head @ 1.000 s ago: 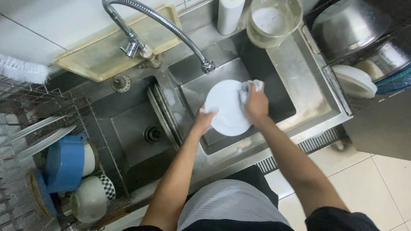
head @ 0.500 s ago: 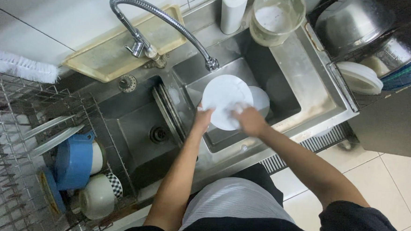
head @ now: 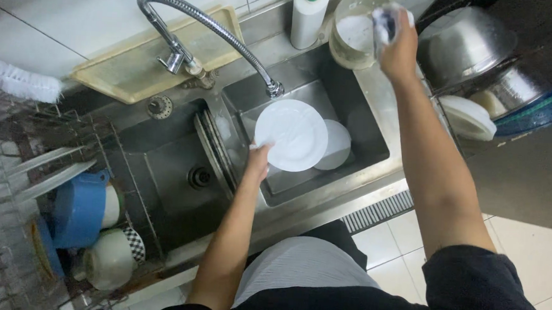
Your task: The person washes several white plates and bowls in a double-basin stainless steel sink using a blue sponge and soapy water. They scrub each item, rinse it under running water, and place it in the left sink basin. The person repeats this process for multiple items throughout the clip.
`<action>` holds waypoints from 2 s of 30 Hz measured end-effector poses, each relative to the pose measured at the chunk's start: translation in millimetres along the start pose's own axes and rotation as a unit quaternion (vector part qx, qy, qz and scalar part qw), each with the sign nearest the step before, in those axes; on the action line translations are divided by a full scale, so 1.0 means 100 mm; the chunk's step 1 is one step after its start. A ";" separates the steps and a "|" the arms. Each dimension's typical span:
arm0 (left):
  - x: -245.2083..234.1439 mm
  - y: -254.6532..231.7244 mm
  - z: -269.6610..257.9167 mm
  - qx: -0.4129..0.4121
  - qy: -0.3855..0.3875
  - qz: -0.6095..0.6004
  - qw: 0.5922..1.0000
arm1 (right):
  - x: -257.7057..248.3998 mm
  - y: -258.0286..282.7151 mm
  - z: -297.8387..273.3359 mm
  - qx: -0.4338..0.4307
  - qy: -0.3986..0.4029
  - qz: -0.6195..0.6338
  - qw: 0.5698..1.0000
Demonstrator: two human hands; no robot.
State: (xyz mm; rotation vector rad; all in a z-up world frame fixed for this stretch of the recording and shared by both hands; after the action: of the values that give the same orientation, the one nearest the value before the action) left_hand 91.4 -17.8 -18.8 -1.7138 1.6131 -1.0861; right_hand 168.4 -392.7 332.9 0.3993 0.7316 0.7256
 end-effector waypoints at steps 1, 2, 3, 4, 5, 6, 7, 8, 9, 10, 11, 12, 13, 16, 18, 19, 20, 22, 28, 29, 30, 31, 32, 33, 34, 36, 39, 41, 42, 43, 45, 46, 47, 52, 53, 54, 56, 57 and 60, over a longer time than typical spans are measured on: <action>0.02 -0.01 -0.01 -0.002 -0.007 -0.004 1.000 | 0.02 -0.15 0.04 -0.001 0.006 0.005 1.000; 0.05 -0.02 -0.02 -0.005 -0.008 -0.021 1.000 | 0.07 -0.33 0.07 0.012 0.030 -0.017 0.999; 0.05 -0.04 -0.03 -0.008 -0.011 -0.037 0.999 | 0.16 -0.49 0.10 0.025 0.054 -0.038 0.998; 0.05 -0.04 -0.04 -0.009 -0.019 -0.040 0.999 | 0.21 -0.42 0.02 0.023 0.059 -0.032 0.997; 0.04 -0.04 -0.05 -0.018 -0.026 -0.051 0.998 | 0.23 -0.39 -0.06 0.047 0.035 0.032 0.998; 0.02 -0.04 -0.05 -0.027 -0.033 -0.062 0.997 | 0.25 -0.36 -0.15 0.071 0.011 0.095 0.993; 0.00 0.00 -0.04 -0.028 -0.045 -0.064 0.997 | 0.36 -0.21 -0.38 0.071 0.018 0.105 0.992; -0.08 0.04 -0.03 -0.033 -0.080 -0.030 0.996 | 0.47 -0.23 -0.66 0.172 0.014 0.159 0.972; -0.17 0.09 -0.05 -0.040 -0.116 0.004 0.992 | 0.60 -0.22 -0.99 0.272 0.013 0.210 0.939; -0.18 0.01 -0.06 -0.042 -0.128 0.002 0.991 | 0.72 -0.09 -1.21 0.273 0.022 0.218 0.937; -0.14 -0.09 -0.06 -0.028 -0.129 0.008 0.991 | 0.89 -0.10 -1.55 0.377 0.047 0.251 0.890; -0.11 -0.20 -0.07 -0.015 -0.129 0.014 0.991 | 1.04 -0.06 -1.93 0.476 0.074 0.279 0.831; -0.16 -0.18 -0.09 -0.017 -0.135 0.013 0.991 | 1.13 -0.06 -2.03 0.477 0.079 0.282 0.829; -0.19 -0.16 -0.07 0.004 -0.119 0.008 0.993 | 1.67 -0.06 -2.67 0.656 0.013 0.524 0.542; -0.11 0.02 0.01 -0.050 -0.084 0.033 0.995 | 1.76 -0.26 -3.08 0.761 -0.034 0.365 0.536; -0.12 -0.06 0.01 -0.048 -0.086 0.033 0.995 | 1.75 -0.24 -3.08 0.760 -0.031 0.367 0.536; -0.15 -0.19 -0.01 -0.037 -0.095 0.138 0.985 | 1.70 -0.25 -3.03 0.742 -0.046 0.355 0.567; -0.20 -0.58 -0.13 -0.025 -0.107 0.239 0.965 | 1.60 -0.23 -2.94 0.722 -0.056 0.343 0.598; -0.71 -2.36 -0.54 0.304 -0.248 0.219 0.893 | 1.50 -0.38 -2.97 0.677 -0.056 0.359 0.640; -0.74 -2.53 -0.43 0.284 -0.248 0.249 0.892 | 1.49 -0.40 -2.93 0.659 -0.048 0.334 0.672; -0.77 -2.70 -0.33 0.263 -0.248 0.278 0.890 | 1.47 -0.41 -2.89 0.641 -0.040 0.308 0.702; -0.87 -2.93 -0.32 0.267 -0.250 0.274 0.889 | 1.44 -0.30 -2.78 0.637 -0.039 0.309 0.705; -0.84 -3.32 -0.44 0.380 -0.250 0.315 0.833 | 1.44 -0.19 -2.71 0.644 -0.052 0.346 0.680; -0.80 -3.63 -0.60 0.483 -0.245 0.353 0.763 | 1.42 -0.06 -2.67 0.653 -0.065 0.381 0.651; -0.87 -3.69 -0.55 0.483 -0.246 0.351 0.763 | 1.44 0.00 -2.61 0.652 -0.064 0.380 0.652; -1.05 -3.73 -0.33 0.423 -0.270 0.352 0.790 | 1.43 0.11 -2.54 0.655 -0.058 0.370 0.656; -1.58 -3.28 0.37 0.166 -0.295 0.302 0.891 | 1.50 0.08 -2.51 0.656 -0.074 0.352 0.663; -1.40 -3.57 0.15 0.336 -0.269 0.267 0.862 | 1.57 0.00 -2.56 0.643 -0.095 0.403 0.644; -1.27 -3.77 -0.10 0.495 -0.237 0.223 0.806 | 1.63 -0.03 -2.57 0.626 -0.111 0.455 0.623; -1.36 -3.66 0.12 0.493 -0.234 0.223 0.808 | 1.64 -0.03 -2.59 0.628 -0.115 0.453 0.622; -1.86 -3.30 0.62 0.323 -0.391 0.252 0.824 | 1.68 -0.02 -2.57 0.619 -0.110 0.459 0.628; -1.70 -3.32 0.40 0.323 -0.389 0.252 0.825 | 1.68 0.02 -2.53 0.619 -0.112 0.458 0.628; -1.49 -3.35 0.19 0.332 -0.367 0.276 0.824 | 1.67 0.06 -2.53 0.635 -0.100 0.427 0.635; -0.45 -2.30 -0.28 0.313 -0.302 0.392 0.811 | 1.73 -0.08 -2.63 0.643 -0.118 0.380 0.654; -0.25 -1.92 -0.21 0.320 -0.261 0.353 0.839 | 1.68 -0.08 -2.64 0.655 -0.045 0.258 0.709; -0.05 -1.54 -0.15 0.326 -0.219 0.312 0.865 | 1.63 -0.07 -2.65 0.652 0.029 0.129 0.746; 0.37 -1.53 -0.21 0.378 -0.209 0.420 0.798 | 1.64 -0.01 -2.59 0.646 0.012 0.145 0.749; 0.67 -1.50 -0.27 0.420 -0.197 0.519 0.718 | 1.62 0.02 -2.58 0.642 -0.001 0.160 0.750; 1.03 -1.52 -0.05 0.383 -0.168 0.654 0.630 | 1.77 -0.35 -2.94 0.626 -0.108 0.300 0.711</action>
State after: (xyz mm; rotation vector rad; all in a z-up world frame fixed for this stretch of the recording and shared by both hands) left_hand 165.2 -97.3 129.1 0.0575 1.2826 -0.4304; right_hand 63.8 -265.0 30.0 2.0278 0.7870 0.6567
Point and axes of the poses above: each hand's wrist, its own z-axis towards the middle knuckle, its own x-axis out of the palm, y = z × x, the point moved 9 cm from there along z, towards the middle knuckle, and after that the axes turned 15 degrees about z, right-handed, at the moved point
